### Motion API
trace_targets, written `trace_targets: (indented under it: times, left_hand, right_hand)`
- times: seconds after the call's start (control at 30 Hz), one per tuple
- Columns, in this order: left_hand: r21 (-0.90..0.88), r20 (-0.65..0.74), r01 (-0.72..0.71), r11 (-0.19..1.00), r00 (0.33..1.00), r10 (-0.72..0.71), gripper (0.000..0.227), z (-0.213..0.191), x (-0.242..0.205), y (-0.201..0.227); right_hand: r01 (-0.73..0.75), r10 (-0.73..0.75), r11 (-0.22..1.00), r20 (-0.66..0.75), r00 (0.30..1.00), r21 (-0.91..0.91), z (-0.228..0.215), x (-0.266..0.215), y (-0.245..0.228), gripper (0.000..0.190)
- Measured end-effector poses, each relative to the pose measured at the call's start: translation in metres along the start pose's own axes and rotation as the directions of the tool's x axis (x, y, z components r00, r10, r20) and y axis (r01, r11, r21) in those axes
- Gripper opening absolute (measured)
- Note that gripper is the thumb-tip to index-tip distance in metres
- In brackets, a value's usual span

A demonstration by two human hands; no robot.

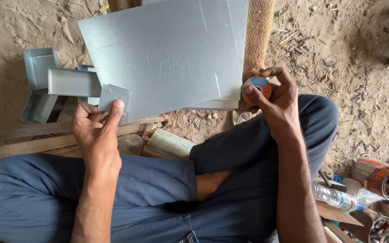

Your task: The person sits cross-legged on the ground and applies adhesive tape to the edges of flat metal sheets. They repeatedly pick up a roll of tape, press it onto the sheet edges, and smooth the tape down with their fingers.

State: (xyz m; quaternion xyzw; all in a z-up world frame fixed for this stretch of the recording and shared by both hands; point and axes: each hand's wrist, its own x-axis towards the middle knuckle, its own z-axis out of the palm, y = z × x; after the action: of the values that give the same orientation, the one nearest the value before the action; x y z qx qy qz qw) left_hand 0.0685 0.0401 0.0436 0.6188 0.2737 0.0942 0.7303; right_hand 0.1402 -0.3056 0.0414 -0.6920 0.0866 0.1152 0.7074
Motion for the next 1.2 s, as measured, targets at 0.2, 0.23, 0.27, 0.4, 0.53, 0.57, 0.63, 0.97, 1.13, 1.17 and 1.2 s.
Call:
trace_targets:
  times: [0.2,0.23,0.27,0.4,0.53,0.57,0.63,0.97,1.13,1.17,1.2]
  left_hand:
    - [-0.017,-0.016,0.02,1.0,1.0,-0.02,0.034,-0.002,0.001,-0.003]
    - [-0.006,-0.021,0.026,1.0,0.999,-0.026,0.033,-0.001,0.002,-0.002]
    - [0.006,-0.026,0.032,0.999,0.999,-0.032,0.032,-0.001,0.002,-0.001]
    - [-0.018,-0.011,0.0,1.0,1.0,0.0,0.031,0.002,0.004,-0.003]
    - [-0.034,-0.01,-0.015,0.999,1.0,0.014,0.033,-0.004,0.004,-0.009]
    - [-0.041,-0.001,-0.028,0.999,1.0,0.028,0.034,-0.003,0.006,-0.01]
    - [-0.035,0.002,-0.029,0.999,1.0,0.029,0.035,-0.002,0.008,-0.011]
    - [-0.01,0.0,-0.057,0.998,0.998,0.057,0.031,-0.003,0.004,-0.009]
    - [0.006,-0.007,-0.033,0.999,0.999,0.033,0.032,-0.003,0.002,-0.007]
    - [0.005,-0.008,-0.025,1.0,1.0,0.025,0.031,-0.002,0.001,-0.007]
    - [0.019,-0.012,-0.022,1.0,1.0,0.022,0.032,-0.002,0.001,-0.006]
  right_hand:
    - [-0.022,0.02,0.996,-0.019,1.0,-0.087,0.005,0.002,-0.008,0.043]
    - [-0.017,0.017,0.997,-0.008,1.0,-0.071,0.005,0.003,-0.009,0.043]
    - [-0.013,0.013,0.998,0.002,1.0,-0.055,0.005,0.003,-0.01,0.043]
    - [0.039,-0.039,0.998,0.002,0.999,-0.052,0.002,0.004,-0.008,0.043]
    - [0.038,-0.036,0.998,0.028,0.999,-0.056,-0.001,0.0,-0.002,0.039]
    - [0.052,-0.05,0.997,0.038,0.998,-0.062,-0.003,0.001,-0.002,0.038]
    - [0.064,-0.063,0.998,0.054,0.997,-0.023,-0.007,0.0,-0.001,0.038]
    - [0.218,-0.216,0.974,-0.042,0.976,0.062,-0.003,-0.009,0.008,0.051]
    - [0.267,-0.269,0.963,-0.086,0.959,-0.028,0.004,-0.008,0.008,0.05]
    - [0.229,-0.231,0.973,-0.081,0.97,-0.033,0.004,-0.008,0.008,0.05]
    - [0.191,-0.194,0.981,-0.075,0.978,-0.039,0.005,-0.008,0.008,0.05]
